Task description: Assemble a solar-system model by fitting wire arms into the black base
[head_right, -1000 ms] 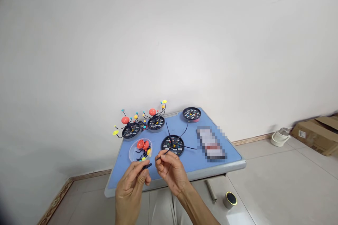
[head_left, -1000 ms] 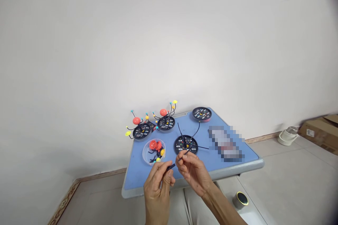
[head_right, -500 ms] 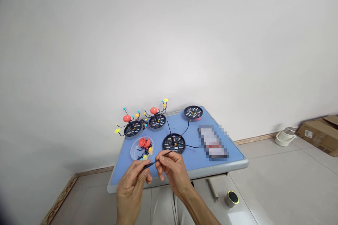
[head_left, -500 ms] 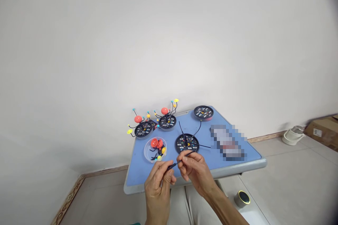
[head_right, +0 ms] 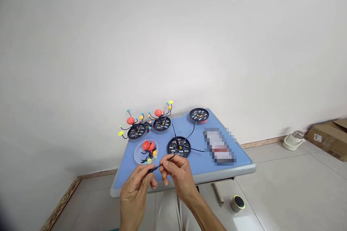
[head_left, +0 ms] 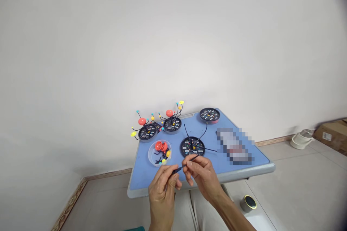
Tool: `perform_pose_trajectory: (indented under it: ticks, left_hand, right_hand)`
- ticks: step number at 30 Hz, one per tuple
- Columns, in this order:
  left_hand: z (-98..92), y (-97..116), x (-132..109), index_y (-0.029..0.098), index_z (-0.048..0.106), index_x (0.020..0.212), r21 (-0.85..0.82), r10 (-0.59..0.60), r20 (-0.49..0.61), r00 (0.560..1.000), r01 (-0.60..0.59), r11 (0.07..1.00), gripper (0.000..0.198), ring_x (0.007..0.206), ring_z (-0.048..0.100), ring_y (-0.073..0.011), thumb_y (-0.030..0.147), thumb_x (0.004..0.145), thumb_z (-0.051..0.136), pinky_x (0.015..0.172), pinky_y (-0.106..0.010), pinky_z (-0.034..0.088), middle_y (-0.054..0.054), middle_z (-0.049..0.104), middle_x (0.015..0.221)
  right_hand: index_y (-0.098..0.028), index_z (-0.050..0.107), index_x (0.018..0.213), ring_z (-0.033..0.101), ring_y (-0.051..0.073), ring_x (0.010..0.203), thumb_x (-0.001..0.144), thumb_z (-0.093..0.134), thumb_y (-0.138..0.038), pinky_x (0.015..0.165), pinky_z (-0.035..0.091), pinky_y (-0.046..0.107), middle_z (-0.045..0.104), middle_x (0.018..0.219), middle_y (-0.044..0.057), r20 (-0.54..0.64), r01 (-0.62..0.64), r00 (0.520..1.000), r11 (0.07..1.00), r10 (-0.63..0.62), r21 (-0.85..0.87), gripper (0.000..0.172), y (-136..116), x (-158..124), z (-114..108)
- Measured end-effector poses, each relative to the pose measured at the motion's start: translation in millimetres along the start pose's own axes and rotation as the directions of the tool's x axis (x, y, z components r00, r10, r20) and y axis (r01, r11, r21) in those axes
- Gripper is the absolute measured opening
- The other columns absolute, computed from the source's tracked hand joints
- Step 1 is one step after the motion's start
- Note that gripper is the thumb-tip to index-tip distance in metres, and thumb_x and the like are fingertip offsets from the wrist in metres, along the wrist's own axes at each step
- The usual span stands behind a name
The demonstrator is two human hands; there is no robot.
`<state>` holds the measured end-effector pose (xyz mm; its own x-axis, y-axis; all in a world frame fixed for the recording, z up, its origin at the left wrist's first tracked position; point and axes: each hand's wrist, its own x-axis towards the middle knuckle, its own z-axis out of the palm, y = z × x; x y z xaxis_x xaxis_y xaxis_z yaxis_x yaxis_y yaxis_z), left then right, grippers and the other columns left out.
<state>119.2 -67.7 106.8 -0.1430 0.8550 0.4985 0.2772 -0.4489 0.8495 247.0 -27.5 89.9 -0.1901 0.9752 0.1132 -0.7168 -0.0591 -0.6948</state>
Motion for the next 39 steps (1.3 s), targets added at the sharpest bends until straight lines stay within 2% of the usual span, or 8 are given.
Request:
perform_pose_trajectory:
  ticks: [8,15,21,26,39]
  left_hand:
    - [-0.6,-3,-2,0.021,0.075,0.095,-0.013,0.048,0.025,0.999,-0.047,0.999,0.015,0.05,0.06,-0.0087,0.023,0.085,0.064,0.047,-0.019,0.051,-0.002,0.064,0.076]
    - [-4.1,3,0,0.022,0.074,0.097,0.027,0.071,0.056,0.996,-0.072,0.997,0.017,0.052,0.062,-0.009,0.02,0.086,0.063,0.049,-0.019,0.053,-0.002,0.065,0.08]
    - [-5.8,4,-3,0.022,0.073,0.096,-0.001,0.039,0.046,0.998,-0.039,0.999,0.016,0.054,0.062,-0.0089,0.019,0.087,0.061,0.05,-0.019,0.053,-0.002,0.064,0.08]
    - [-4.7,2,-2,0.024,0.073,0.099,0.003,0.062,0.073,0.995,-0.062,0.998,0.019,0.054,0.061,-0.008,0.016,0.087,0.06,0.05,-0.018,0.052,0.0,0.064,0.079]
    - [-3.2,-2,-2,0.025,0.072,0.101,0.001,0.09,0.11,0.99,-0.09,0.996,0.023,0.055,0.062,-0.0082,0.013,0.087,0.059,0.05,-0.018,0.054,-0.001,0.065,0.082]
  right_hand:
    - [-0.015,0.075,0.072,0.052,0.01,0.044,0.072,0.078,-0.032,0.038,0.041,0.021,0.065,0.059,0.004,0.013,0.06,0.998,0.994,-0.059,-0.091,0.018,-5,-4,0]
    - [-0.017,0.077,0.077,0.055,0.012,0.044,0.074,0.078,-0.032,0.037,0.044,0.022,0.068,0.06,0.004,0.032,0.084,0.996,0.984,-0.08,-0.159,0.016,-2,-5,-7]
    - [-0.017,0.075,0.074,0.055,0.01,0.041,0.078,0.074,-0.033,0.037,0.045,0.02,0.069,0.06,0.003,-0.022,0.135,0.99,0.97,-0.142,-0.2,0.017,-7,-7,-11]
    - [-0.017,0.075,0.076,0.058,0.01,0.043,0.079,0.073,-0.031,0.04,0.048,0.019,0.07,0.062,0.003,0.037,0.127,0.992,0.962,-0.122,-0.243,0.014,-9,-8,-9]
    - [-0.018,0.076,0.078,0.059,0.01,0.044,0.08,0.072,-0.029,0.042,0.049,0.019,0.07,0.063,0.002,0.065,0.103,0.994,0.957,-0.089,-0.27,0.013,-6,-11,-11]
